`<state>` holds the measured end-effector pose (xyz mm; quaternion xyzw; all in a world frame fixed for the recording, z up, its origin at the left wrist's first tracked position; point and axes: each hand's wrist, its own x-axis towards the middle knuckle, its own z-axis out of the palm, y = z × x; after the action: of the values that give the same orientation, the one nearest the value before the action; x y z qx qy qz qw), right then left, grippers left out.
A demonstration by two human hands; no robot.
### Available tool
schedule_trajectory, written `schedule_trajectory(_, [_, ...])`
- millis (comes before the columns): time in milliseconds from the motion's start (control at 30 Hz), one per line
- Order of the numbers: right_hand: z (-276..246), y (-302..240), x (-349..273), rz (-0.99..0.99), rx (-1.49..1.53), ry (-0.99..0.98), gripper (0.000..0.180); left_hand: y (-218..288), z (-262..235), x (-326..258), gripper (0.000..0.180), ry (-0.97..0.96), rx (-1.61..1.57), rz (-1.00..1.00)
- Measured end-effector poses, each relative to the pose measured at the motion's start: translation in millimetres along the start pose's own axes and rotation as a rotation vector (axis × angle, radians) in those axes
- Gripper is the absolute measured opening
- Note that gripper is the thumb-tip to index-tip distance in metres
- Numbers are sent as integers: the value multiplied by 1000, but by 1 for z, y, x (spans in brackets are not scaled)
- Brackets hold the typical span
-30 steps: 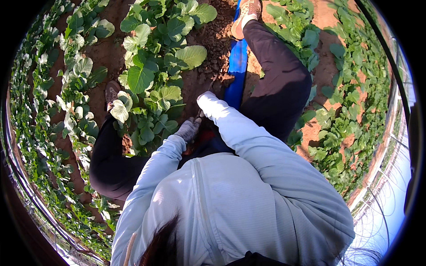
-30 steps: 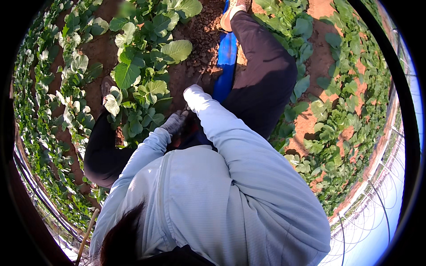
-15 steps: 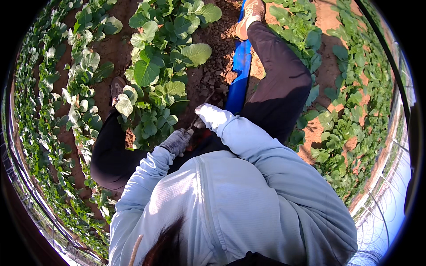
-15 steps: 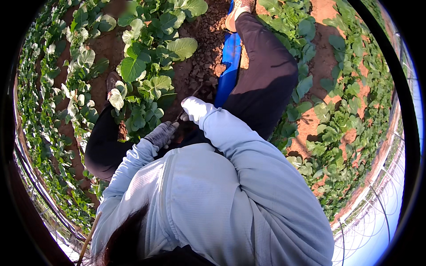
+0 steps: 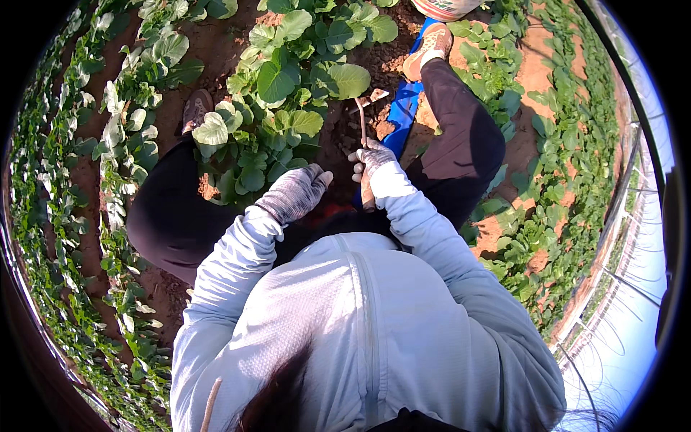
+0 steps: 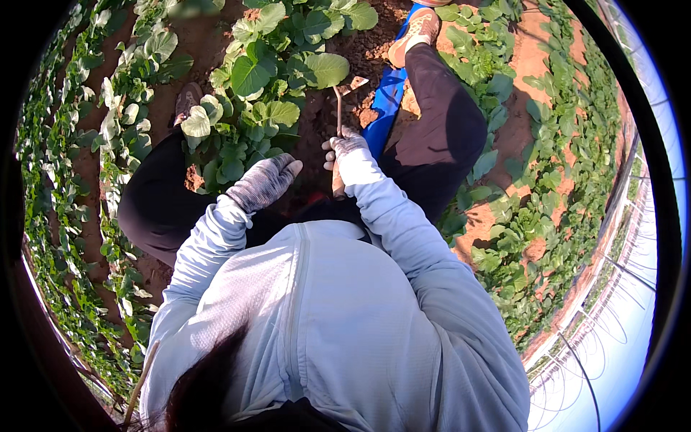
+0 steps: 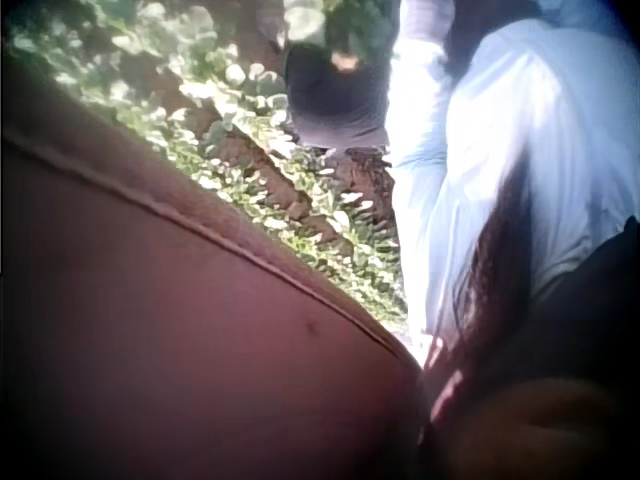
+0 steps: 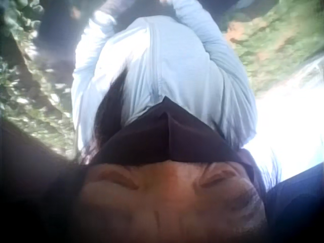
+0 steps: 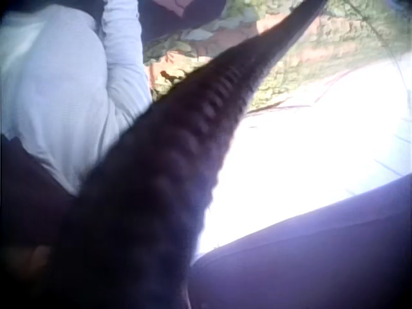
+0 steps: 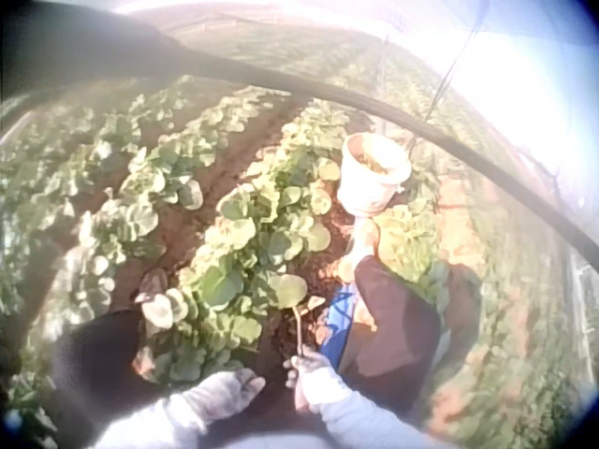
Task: The person uses a small hand hoe to loosen soil and remove weeds around rows of leafy green plants in a greenhouse. They pull the weeds by hand and place them into a nearby bucket.
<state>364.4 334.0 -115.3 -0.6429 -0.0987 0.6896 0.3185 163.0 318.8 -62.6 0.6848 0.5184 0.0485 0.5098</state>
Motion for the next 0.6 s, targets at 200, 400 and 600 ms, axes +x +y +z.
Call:
schedule_trajectory(200, [-11, -60, -57, -240, -48, -14, 28, 31, -92, -40, 29, 369, -674, -70])
schedule_trajectory(400, [1, -83, -101, -320, 5, -130, 40, 26, -116, -55, 28, 550, -746, 34])
schedule_trajectory(600, [20, -105, -118, -447, 31, -278, 34, 21, -108, -57, 27, 551, -703, 13])
